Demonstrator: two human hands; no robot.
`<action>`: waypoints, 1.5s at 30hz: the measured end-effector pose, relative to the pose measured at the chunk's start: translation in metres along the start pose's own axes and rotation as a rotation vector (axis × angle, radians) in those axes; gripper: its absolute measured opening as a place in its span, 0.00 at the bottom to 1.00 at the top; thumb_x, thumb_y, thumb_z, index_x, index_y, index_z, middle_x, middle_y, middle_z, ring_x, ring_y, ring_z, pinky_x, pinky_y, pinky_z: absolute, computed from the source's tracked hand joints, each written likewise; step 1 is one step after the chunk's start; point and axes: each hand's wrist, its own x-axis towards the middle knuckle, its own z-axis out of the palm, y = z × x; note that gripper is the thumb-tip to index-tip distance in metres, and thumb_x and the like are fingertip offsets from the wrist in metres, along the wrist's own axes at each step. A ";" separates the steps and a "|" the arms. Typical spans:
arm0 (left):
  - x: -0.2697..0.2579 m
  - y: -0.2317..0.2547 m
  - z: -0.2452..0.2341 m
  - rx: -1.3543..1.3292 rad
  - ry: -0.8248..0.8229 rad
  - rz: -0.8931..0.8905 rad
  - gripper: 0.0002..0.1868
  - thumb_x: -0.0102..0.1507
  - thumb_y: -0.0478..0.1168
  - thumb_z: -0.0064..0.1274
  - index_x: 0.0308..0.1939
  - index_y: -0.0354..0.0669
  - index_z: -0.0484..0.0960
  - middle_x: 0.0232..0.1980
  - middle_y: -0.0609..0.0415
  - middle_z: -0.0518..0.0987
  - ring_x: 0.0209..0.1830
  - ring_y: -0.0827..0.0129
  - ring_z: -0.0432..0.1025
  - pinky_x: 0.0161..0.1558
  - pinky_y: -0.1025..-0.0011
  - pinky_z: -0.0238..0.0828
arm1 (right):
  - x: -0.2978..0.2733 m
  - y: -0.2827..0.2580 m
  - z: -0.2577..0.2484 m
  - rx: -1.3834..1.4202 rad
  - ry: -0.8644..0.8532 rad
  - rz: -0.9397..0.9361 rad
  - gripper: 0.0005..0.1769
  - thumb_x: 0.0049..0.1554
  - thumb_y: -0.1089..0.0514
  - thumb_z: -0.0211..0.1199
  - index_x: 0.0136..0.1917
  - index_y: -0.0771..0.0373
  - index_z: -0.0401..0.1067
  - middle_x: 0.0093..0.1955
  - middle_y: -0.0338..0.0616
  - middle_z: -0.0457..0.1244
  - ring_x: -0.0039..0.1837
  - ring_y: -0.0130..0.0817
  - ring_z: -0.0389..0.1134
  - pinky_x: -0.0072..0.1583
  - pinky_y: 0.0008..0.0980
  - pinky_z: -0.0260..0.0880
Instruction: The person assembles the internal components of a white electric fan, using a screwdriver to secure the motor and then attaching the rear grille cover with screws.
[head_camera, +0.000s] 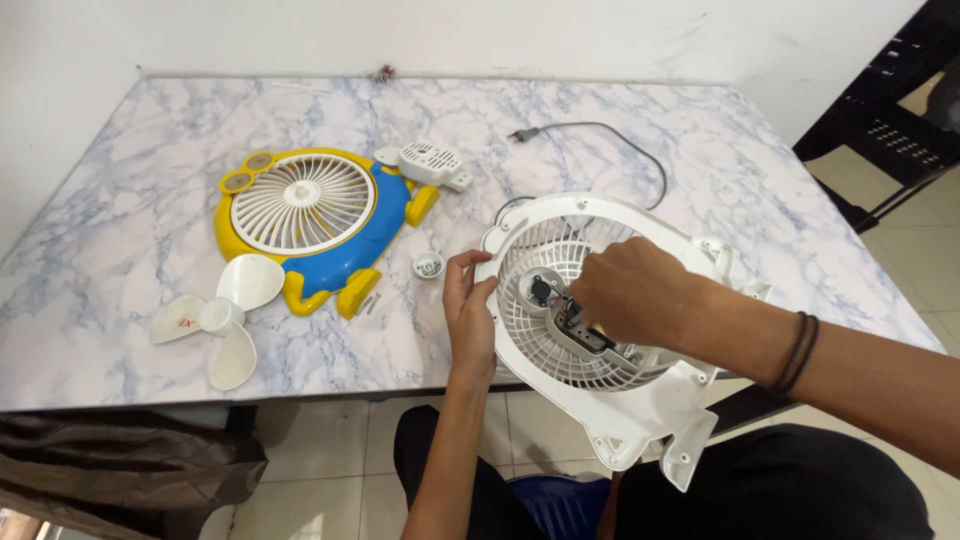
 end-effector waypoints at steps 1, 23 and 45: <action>0.000 0.000 0.000 0.004 -0.001 0.006 0.15 0.62 0.26 0.42 0.52 0.37 0.73 0.56 0.45 0.77 0.52 0.67 0.71 0.53 0.71 0.69 | -0.003 -0.001 0.001 -0.017 0.024 -0.009 0.02 0.48 0.64 0.64 0.35 0.64 0.77 0.38 0.51 0.70 0.41 0.45 0.74 0.41 0.40 0.75; -0.002 -0.007 -0.003 0.032 0.007 0.088 0.15 0.61 0.25 0.42 0.51 0.36 0.73 0.60 0.45 0.73 0.70 0.63 0.65 0.67 0.68 0.59 | 0.011 -0.012 -0.005 -0.039 -0.017 0.009 0.04 0.50 0.60 0.63 0.37 0.60 0.78 0.37 0.49 0.71 0.42 0.47 0.75 0.42 0.45 0.75; -0.009 -0.010 -0.004 0.039 0.009 0.162 0.16 0.62 0.26 0.43 0.54 0.34 0.73 0.59 0.45 0.73 0.65 0.68 0.67 0.66 0.71 0.60 | -0.024 -0.014 0.008 -0.505 0.191 -0.165 0.10 0.54 0.60 0.65 0.31 0.64 0.76 0.33 0.41 0.67 0.38 0.32 0.70 0.38 0.33 0.72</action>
